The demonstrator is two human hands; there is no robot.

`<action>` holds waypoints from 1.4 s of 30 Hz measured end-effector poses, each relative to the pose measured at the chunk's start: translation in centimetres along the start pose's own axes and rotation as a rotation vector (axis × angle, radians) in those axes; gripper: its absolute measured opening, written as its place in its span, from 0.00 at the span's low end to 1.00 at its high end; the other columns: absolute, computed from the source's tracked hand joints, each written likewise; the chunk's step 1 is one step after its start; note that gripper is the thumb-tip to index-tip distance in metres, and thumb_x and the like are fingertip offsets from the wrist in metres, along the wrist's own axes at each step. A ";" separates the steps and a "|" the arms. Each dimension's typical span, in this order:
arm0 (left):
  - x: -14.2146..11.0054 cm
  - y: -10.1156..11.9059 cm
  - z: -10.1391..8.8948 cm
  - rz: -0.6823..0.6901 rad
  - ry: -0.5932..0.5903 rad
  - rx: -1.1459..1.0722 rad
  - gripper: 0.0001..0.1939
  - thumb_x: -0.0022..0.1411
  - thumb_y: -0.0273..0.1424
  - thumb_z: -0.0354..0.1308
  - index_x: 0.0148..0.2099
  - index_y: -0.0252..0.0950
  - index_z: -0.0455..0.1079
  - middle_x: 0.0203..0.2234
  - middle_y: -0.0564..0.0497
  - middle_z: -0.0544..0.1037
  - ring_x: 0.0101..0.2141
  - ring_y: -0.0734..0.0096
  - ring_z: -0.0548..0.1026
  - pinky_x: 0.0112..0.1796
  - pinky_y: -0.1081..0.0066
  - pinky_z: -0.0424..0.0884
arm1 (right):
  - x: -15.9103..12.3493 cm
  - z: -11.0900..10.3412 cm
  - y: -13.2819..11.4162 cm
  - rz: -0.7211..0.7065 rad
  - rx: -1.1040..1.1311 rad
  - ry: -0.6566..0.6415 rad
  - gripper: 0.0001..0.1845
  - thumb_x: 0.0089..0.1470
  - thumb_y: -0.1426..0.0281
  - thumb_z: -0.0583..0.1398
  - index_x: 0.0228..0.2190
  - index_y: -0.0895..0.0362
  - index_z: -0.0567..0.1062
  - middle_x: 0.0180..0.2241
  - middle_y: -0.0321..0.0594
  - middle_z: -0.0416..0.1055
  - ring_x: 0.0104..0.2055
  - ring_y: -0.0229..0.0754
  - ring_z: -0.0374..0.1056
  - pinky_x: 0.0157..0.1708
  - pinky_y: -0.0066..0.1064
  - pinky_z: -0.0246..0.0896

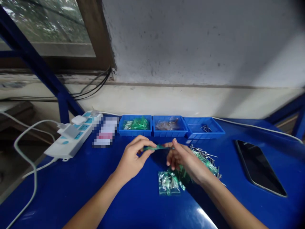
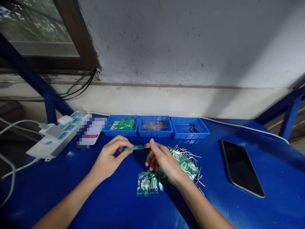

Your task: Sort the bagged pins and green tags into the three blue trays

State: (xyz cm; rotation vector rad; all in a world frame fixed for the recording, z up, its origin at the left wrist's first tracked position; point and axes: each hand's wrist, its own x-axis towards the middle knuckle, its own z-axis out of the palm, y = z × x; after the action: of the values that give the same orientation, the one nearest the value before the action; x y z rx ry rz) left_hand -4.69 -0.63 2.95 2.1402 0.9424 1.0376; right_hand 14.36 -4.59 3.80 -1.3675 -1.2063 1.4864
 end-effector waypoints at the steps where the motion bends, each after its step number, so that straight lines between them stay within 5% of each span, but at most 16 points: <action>1: -0.2 0.1 0.1 0.085 -0.001 0.037 0.10 0.60 0.22 0.52 0.39 0.40 0.71 0.35 0.51 0.68 0.33 0.73 0.67 0.35 0.72 0.65 | 0.0 0.3 0.0 0.051 0.148 -0.067 0.26 0.55 0.49 0.50 0.37 0.58 0.71 0.22 0.38 0.69 0.20 0.36 0.64 0.20 0.27 0.55; 3: -0.6 0.5 0.4 0.209 -0.071 0.115 0.16 0.60 0.18 0.49 0.43 0.42 0.71 0.41 0.49 0.67 0.39 0.71 0.67 0.39 0.70 0.65 | 0.1 0.7 0.2 0.047 0.339 -0.101 0.20 0.50 0.53 0.58 0.31 0.59 0.71 0.25 0.38 0.70 0.22 0.35 0.65 0.21 0.26 0.58; 5: -0.9 0.8 0.9 0.234 -0.131 0.160 0.20 0.61 0.17 0.47 0.49 0.43 0.67 0.44 0.48 0.65 0.41 0.70 0.66 0.40 0.69 0.65 | 0.5 0.5 0.5 -0.056 0.386 0.055 0.17 0.43 0.58 0.65 0.28 0.58 0.71 0.26 0.35 0.68 0.24 0.34 0.64 0.24 0.27 0.62; 9: -0.9 1.2 1.2 0.135 -0.128 0.129 0.18 0.64 0.20 0.45 0.53 0.40 0.61 0.38 0.49 0.68 0.39 0.71 0.67 0.40 0.69 0.65 | 1.3 -1.6 1.0 -0.299 0.197 0.490 0.15 0.43 0.60 0.65 0.31 0.56 0.71 0.26 0.34 0.70 0.29 0.37 0.66 0.29 0.30 0.65; 13: -0.7 1.0 1.1 0.030 -0.102 0.048 0.10 0.62 0.30 0.53 0.46 0.37 0.66 0.30 0.51 0.67 0.33 0.71 0.66 0.36 0.70 0.64 | 1.1 -2.8 1.1 -0.490 -0.077 0.627 0.10 0.50 0.65 0.61 0.34 0.55 0.71 0.29 0.38 0.74 0.32 0.40 0.70 0.33 0.32 0.65; 15: -0.7 0.9 1.2 -0.097 -0.130 -0.072 0.14 0.57 0.39 0.58 0.42 0.36 0.68 0.24 0.55 0.63 0.27 0.73 0.63 0.29 0.72 0.62 | 0.6 -2.3 1.2 -0.621 -0.235 0.580 0.07 0.52 0.70 0.59 0.36 0.54 0.71 0.33 0.39 0.74 0.35 0.42 0.70 0.36 0.35 0.66; 17: -0.7 0.8 1.4 -0.254 -0.178 -0.270 0.17 0.60 0.45 0.52 0.39 0.35 0.69 0.21 0.55 0.61 0.23 0.75 0.60 0.24 0.74 0.59 | 0.0 -1.5 1.3 -0.824 -0.433 0.440 0.09 0.52 0.75 0.57 0.37 0.54 0.71 0.41 0.41 0.72 0.45 0.46 0.68 0.45 0.40 0.63; 21: -0.4 0.8 1.4 -0.391 -0.131 -0.464 0.16 0.65 0.41 0.47 0.34 0.35 0.66 0.23 0.55 0.63 0.24 0.77 0.62 0.25 0.76 0.60 | -0.7 0.2 1.8 -1.030 -0.719 0.253 0.18 0.47 0.82 0.53 0.37 0.53 0.73 0.58 0.43 0.52 0.61 0.52 0.49 0.55 0.48 0.52; 24: -0.2 0.7 0.9 -0.277 0.015 -0.261 0.07 0.62 0.35 0.54 0.38 0.37 0.69 0.26 0.55 0.66 0.25 0.78 0.64 0.27 0.76 0.62 | -0.6 0.5 1.8 -0.873 -0.729 0.332 0.18 0.48 0.80 0.53 0.39 0.53 0.73 0.58 0.45 0.48 0.61 0.53 0.46 0.54 0.48 0.52; 27: -0.3 0.5 0.5 -0.053 0.165 0.027 0.07 0.61 0.29 0.56 0.42 0.40 0.71 0.32 0.53 0.69 0.28 0.77 0.67 0.31 0.75 0.65 | -0.2 0.2 1.4 -0.610 -0.589 0.288 0.10 0.53 0.72 0.54 0.35 0.55 0.75 0.43 0.45 0.64 0.48 0.48 0.61 0.47 0.43 0.58; 30: -0.7 0.6 0.7 0.150 0.111 0.162 0.12 0.61 0.24 0.53 0.45 0.42 0.71 0.35 0.51 0.69 0.34 0.74 0.70 0.35 0.74 0.67 | 0.2 -0.1 1.1 -0.384 -0.268 0.137 0.17 0.58 0.62 0.51 0.24 0.56 0.72 0.25 0.37 0.66 0.30 0.39 0.64 0.33 0.32 0.61; 32: -0.9 0.7 1.0 0.166 0.013 0.186 0.15 0.62 0.24 0.52 0.48 0.44 0.70 0.38 0.50 0.69 0.37 0.71 0.71 0.37 0.72 0.67 | 0.2 -0.1 1.3 -0.324 -0.136 0.147 0.19 0.58 0.59 0.52 0.23 0.57 0.69 0.21 0.34 0.63 0.25 0.35 0.61 0.26 0.27 0.57; 34: -0.9 0.8 1.2 0.053 -0.109 0.150 0.15 0.61 0.29 0.54 0.51 0.45 0.68 0.40 0.50 0.70 0.40 0.68 0.70 0.40 0.69 0.67 | 0.3 0.0 1.6 -0.351 -0.188 0.246 0.15 0.56 0.60 0.54 0.26 0.57 0.70 0.20 0.33 0.63 0.22 0.34 0.59 0.22 0.26 0.55; 37: -0.8 0.7 1.3 -0.235 -0.219 -0.078 0.15 0.64 0.40 0.49 0.48 0.42 0.69 0.38 0.50 0.73 0.40 0.66 0.70 0.41 0.67 0.66 | 0.2 -0.1 1.8 -0.587 -0.474 0.346 0.09 0.56 0.67 0.55 0.35 0.56 0.73 0.28 0.38 0.70 0.29 0.38 0.65 0.29 0.29 0.62; 40: -0.8 0.5 1.4 -0.468 -0.155 -0.355 0.23 0.67 0.43 0.39 0.38 0.36 0.71 0.30 0.49 0.74 0.31 0.70 0.70 0.32 0.71 0.66 | 0.0 0.0 1.8 -0.878 -0.737 0.259 0.18 0.54 0.78 0.52 0.44 0.54 0.72 0.46 0.45 0.67 0.47 0.44 0.65 0.44 0.37 0.64; 42: -0.5 0.3 1.3 -0.499 -0.110 -0.431 0.20 0.65 0.43 0.45 0.36 0.35 0.70 0.27 0.50 0.73 0.29 0.71 0.69 0.29 0.73 0.64 | -0.2 0.1 1.8 -0.951 -0.841 0.218 0.24 0.51 0.82 0.50 0.47 0.53 0.70 0.53 0.48 0.60 0.56 0.48 0.57 0.49 0.42 0.62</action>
State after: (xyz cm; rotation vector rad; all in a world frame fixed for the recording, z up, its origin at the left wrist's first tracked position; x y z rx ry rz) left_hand -3.72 -1.44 2.29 1.4898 1.0194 0.7747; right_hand 14.35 -5.24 2.11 -1.0843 -2.0354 0.1411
